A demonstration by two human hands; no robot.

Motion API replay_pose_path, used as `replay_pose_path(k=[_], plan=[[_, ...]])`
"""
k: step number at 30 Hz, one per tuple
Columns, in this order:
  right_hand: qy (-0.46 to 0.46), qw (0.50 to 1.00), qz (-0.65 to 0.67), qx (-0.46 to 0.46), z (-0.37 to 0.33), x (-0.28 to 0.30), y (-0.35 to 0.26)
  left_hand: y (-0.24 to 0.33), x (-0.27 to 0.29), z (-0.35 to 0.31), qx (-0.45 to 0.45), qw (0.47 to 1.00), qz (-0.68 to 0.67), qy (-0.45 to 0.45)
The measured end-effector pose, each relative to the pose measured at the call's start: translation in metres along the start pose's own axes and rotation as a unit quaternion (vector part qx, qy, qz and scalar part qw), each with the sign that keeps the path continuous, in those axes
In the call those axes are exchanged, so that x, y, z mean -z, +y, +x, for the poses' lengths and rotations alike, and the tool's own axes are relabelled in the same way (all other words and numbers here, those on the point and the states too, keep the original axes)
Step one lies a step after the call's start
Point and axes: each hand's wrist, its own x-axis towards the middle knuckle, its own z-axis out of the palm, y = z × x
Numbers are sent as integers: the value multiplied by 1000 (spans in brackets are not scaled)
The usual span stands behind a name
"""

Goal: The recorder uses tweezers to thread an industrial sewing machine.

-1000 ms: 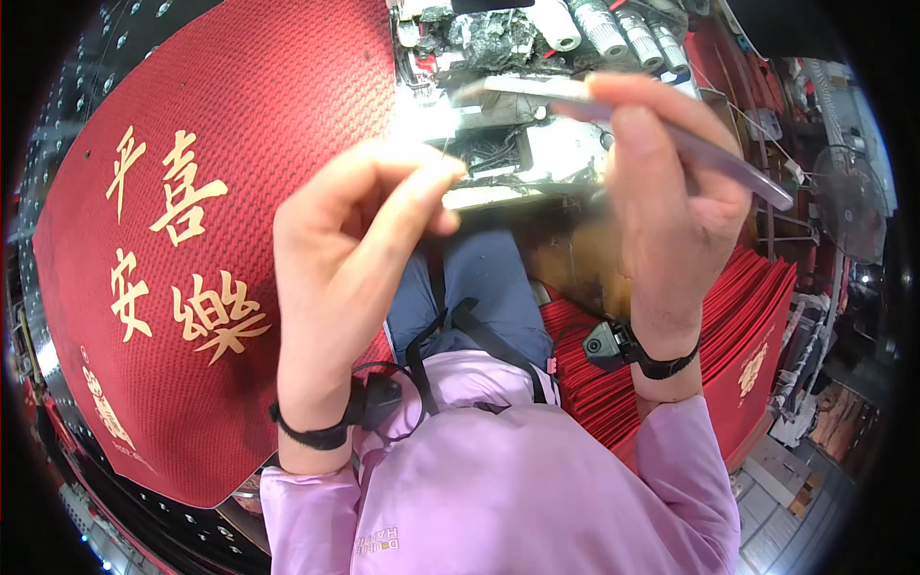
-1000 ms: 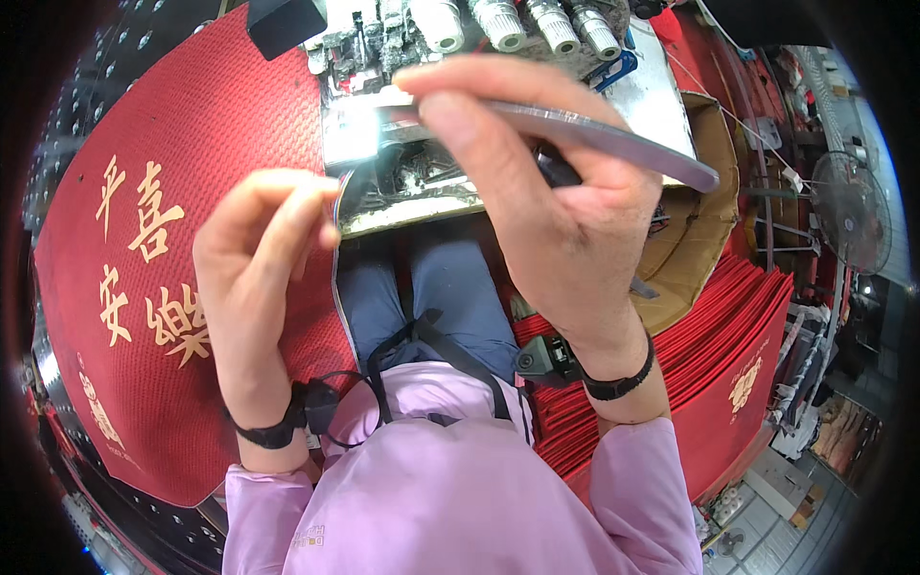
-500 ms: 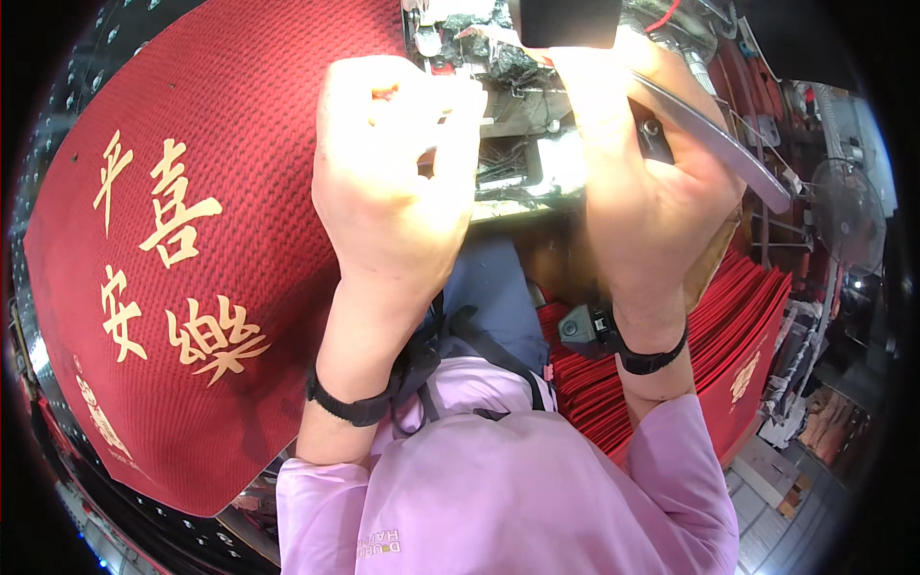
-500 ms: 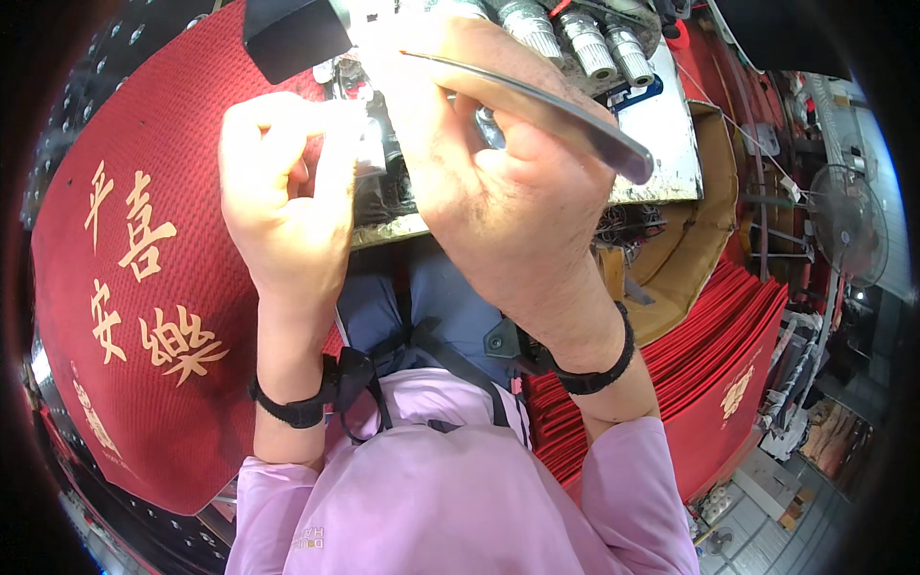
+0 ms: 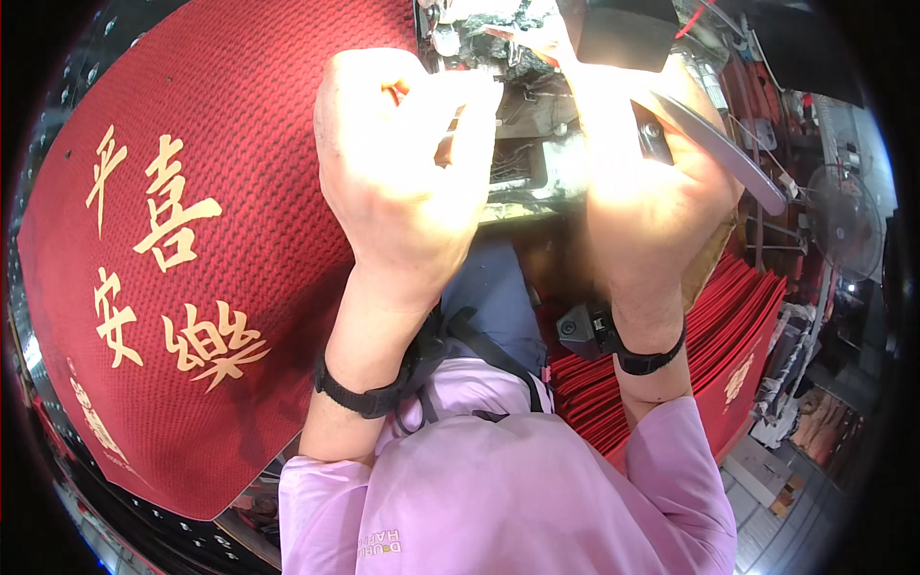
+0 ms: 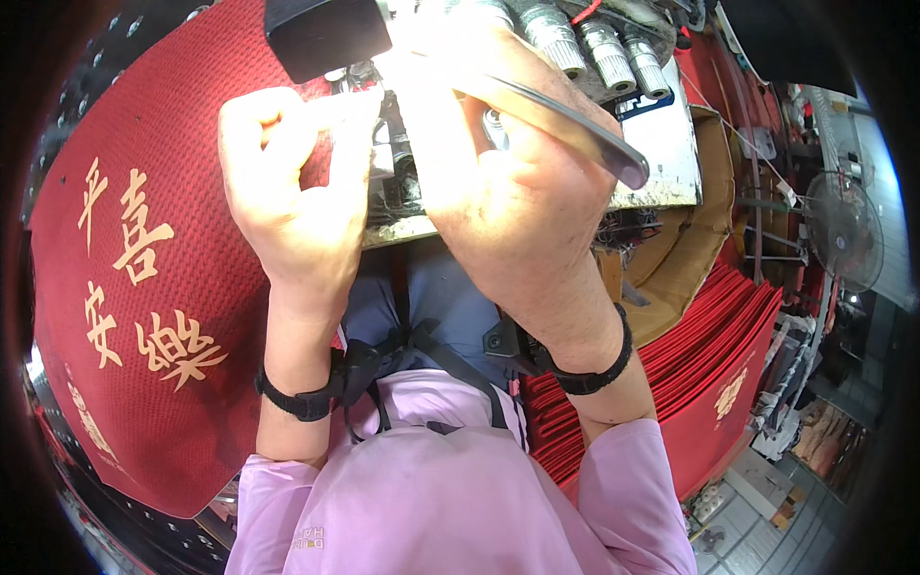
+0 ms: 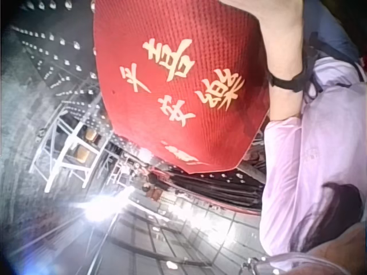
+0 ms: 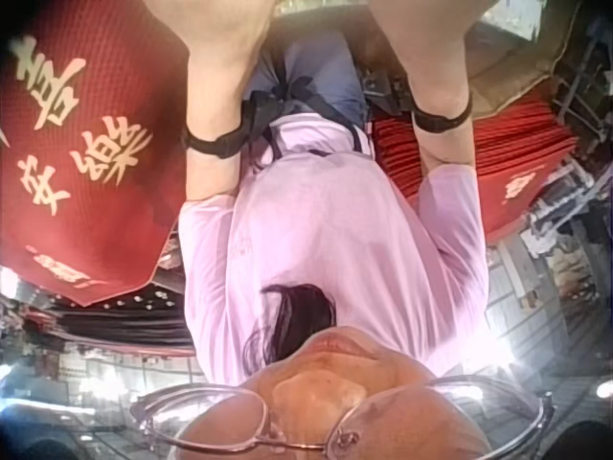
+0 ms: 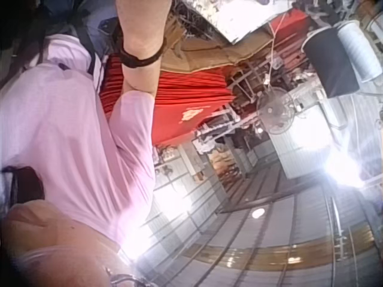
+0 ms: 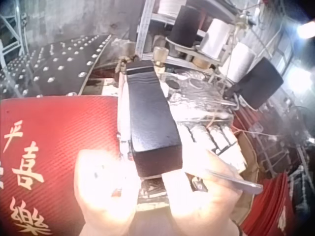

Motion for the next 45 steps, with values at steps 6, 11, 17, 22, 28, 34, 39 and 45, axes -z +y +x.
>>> replay_pose_path(k=[6,11,17,22,28,34,39,45], plan=[[-7,1000,4,-16,6,-1,-7,-2,-3,1,1,1000,-8,11],[-56,984,28,-164,5,9,-23,-4,-4,-1,4,1000,-16,10],[-38,991,71,-110,-3,8,-11,-6,-6,-2,5,1000,-22,17],[-17,993,65,-97,-8,7,-5,-5,-5,-2,5,999,-26,18],[-20,993,53,-107,-7,9,-9,-4,-6,-2,15,999,-39,19],[-7,995,45,-86,-6,5,-9,0,-5,-6,75,994,-74,-3],[-11,996,37,-85,-6,3,-8,-2,-6,-6,70,995,-64,-3],[-5,996,54,-70,-7,0,-5,0,-6,-5,81,995,-52,-9]])
